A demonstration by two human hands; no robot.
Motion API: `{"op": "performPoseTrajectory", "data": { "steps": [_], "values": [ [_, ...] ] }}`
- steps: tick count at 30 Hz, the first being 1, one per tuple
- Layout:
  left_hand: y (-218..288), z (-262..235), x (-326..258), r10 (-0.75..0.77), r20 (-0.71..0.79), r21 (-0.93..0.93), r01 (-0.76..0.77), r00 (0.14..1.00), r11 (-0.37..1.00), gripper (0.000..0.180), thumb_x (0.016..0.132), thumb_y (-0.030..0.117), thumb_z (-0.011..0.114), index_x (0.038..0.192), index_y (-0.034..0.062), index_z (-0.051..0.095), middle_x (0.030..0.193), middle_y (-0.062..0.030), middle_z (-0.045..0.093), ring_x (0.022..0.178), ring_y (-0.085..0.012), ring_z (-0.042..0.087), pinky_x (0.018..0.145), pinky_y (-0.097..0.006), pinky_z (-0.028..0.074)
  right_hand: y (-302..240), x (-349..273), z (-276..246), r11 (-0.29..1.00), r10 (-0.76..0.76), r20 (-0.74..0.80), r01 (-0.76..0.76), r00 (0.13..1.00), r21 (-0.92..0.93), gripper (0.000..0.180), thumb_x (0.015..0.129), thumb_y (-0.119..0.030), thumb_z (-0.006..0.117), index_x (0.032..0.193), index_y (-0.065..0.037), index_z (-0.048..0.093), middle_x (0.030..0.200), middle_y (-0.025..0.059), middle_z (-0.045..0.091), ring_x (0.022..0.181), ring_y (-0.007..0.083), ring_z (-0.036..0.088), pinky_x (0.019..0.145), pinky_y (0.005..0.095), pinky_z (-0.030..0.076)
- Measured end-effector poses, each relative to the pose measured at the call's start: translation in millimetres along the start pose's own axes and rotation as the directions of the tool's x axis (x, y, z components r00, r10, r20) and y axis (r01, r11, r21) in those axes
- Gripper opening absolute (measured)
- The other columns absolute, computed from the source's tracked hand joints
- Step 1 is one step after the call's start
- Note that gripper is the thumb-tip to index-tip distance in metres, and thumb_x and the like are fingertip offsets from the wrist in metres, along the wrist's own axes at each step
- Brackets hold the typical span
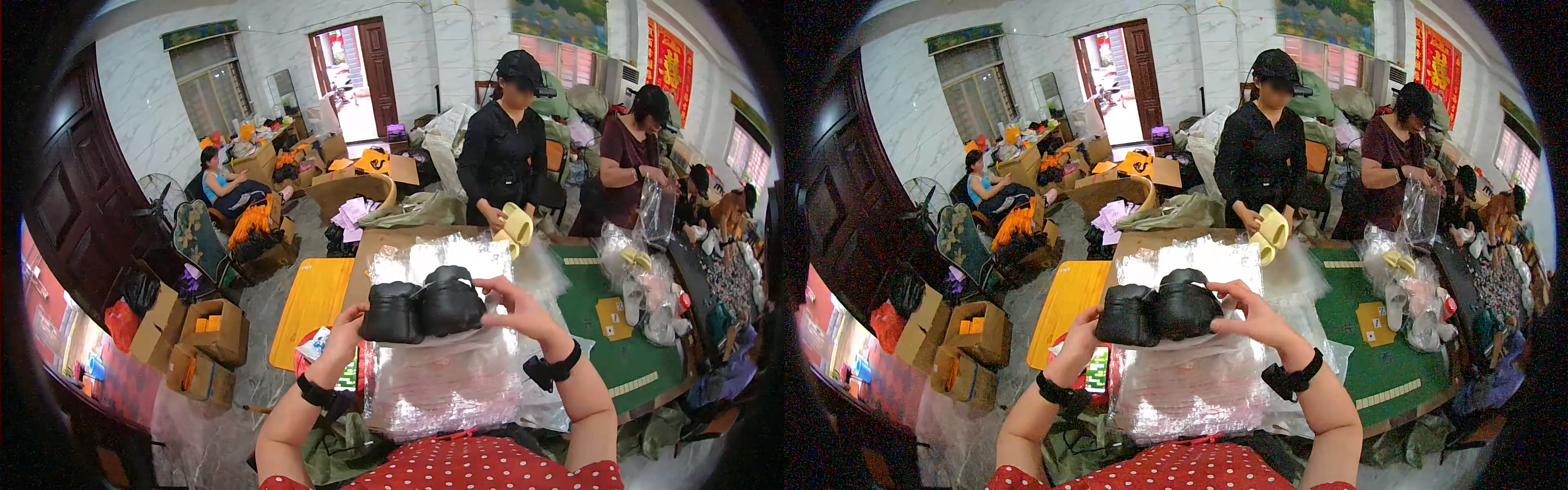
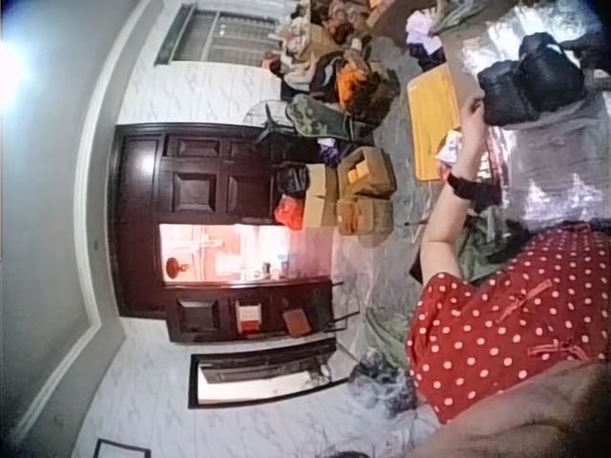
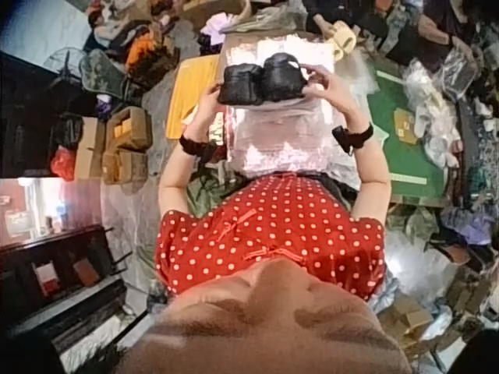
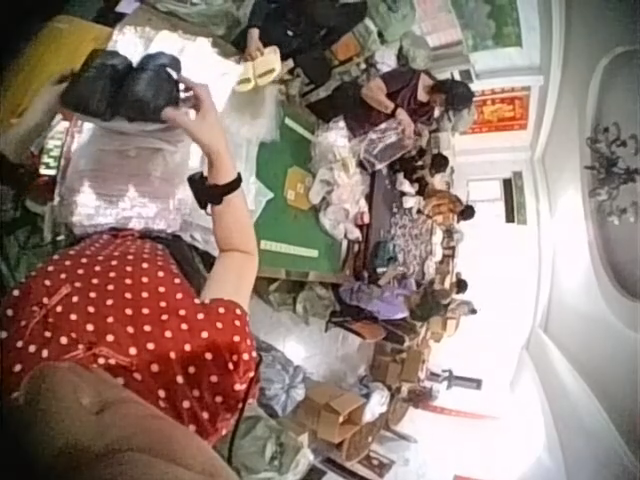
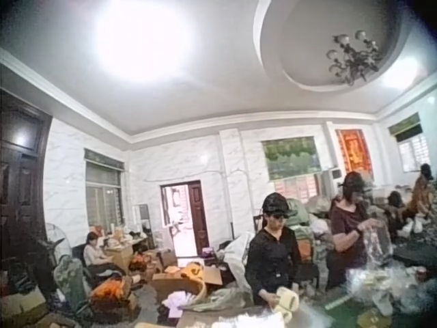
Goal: The recorder is bagging and organizing various pairs of slippers at a packing station.
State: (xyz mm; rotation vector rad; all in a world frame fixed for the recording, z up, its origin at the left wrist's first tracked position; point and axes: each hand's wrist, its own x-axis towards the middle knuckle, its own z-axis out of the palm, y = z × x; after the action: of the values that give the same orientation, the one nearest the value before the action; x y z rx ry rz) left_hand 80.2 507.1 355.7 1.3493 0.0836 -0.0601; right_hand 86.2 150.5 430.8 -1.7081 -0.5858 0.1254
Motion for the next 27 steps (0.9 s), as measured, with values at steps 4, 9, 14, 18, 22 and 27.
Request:
{"op": "performPoseTrajectory", "data": {
  "steps": [4,9,14,18,22,27],
  "values": [
    [-7,-8,-9,0.025,0.158,-0.109,-0.008,0.987,0.994,0.028,0.092,0.001,0.050,0.118,-0.0051,0.056,0.107,-0.0082,0.064,0.097,-0.0139,0.062,0.083,-0.025,0.050,1,-4,10,0.965,-0.098,-0.006,0.094,0.995,-0.245,0.080,0.064,-0.028,0.088,0.134,-0.009,0.053,0.113,0.0051,0.049,0.100,0.0178,0.048,0.088,0.0288,0.041],
    [4,10,-19,0.196,0.256,-0.092,-0.178,0.947,0.980,0.052,0.082,-0.006,0.061,0.132,-0.0079,0.047,0.128,-0.0109,0.056,0.110,-0.0171,0.058,0.096,-0.029,0.046,11,-2,0,0.994,-0.042,-0.194,0.022,0.980,-0.105,0.075,0.064,-0.024,0.088,0.131,-0.009,0.058,0.106,0.0054,0.053,0.100,0.0167,0.050,0.082,0.0279,0.042],
    [17,25,-31,0.127,0.123,0.052,-0.135,0.984,0.990,0.057,0.078,-0.007,0.065,0.133,-0.0078,0.048,0.126,-0.0106,0.057,0.108,-0.0149,0.057,0.093,-0.027,0.047,7,0,-1,1.000,-0.015,-0.250,0.019,0.968,0.016,0.056,0.070,-0.010,0.082,0.122,-0.008,0.065,0.097,-0.0030,0.049,0.073,0.0050,0.042,0.065,0.0187,0.037],
    [34,27,-42,0.117,0.124,0.045,-0.123,0.985,0.991,0.055,0.077,-0.005,0.066,0.130,-0.0072,0.052,0.118,-0.0092,0.061,0.102,-0.0129,0.059,0.089,-0.026,0.048,-8,-15,-10,0.953,0.096,-0.162,-0.044,0.982,0.299,0.056,0.071,-0.002,0.079,0.124,-0.008,0.063,0.098,-0.0045,0.050,0.076,0.0040,0.046,0.066,0.0173,0.039],
    [76,40,-55,0.159,0.180,0.085,-0.177,0.971,0.981,0.045,0.082,-0.001,0.063,0.127,-0.0069,0.056,0.103,-0.0062,0.066,0.094,-0.0112,0.061,0.086,-0.025,0.048,-19,-14,-23,0.800,0.094,-0.251,0.077,0.963,0.595,0.055,0.074,0.005,0.071,0.126,-0.001,0.055,0.100,-0.0020,0.052,0.084,0.0046,0.052,0.069,0.0170,0.042],
    [117,45,-42,0.164,0.107,-0.058,-0.158,0.981,0.986,0.038,0.089,0.009,0.062,0.125,-0.0045,0.058,0.099,-0.0028,0.065,0.081,-0.0069,0.057,0.074,-0.021,0.046,-59,-5,-25,0.782,-0.132,-0.380,0.332,0.916,0.528,0.045,0.074,0.000,0.065,0.117,-0.005,0.052,0.098,-0.0018,0.047,0.087,0.0072,0.047,0.078,0.0201,0.038]
  ]
}}
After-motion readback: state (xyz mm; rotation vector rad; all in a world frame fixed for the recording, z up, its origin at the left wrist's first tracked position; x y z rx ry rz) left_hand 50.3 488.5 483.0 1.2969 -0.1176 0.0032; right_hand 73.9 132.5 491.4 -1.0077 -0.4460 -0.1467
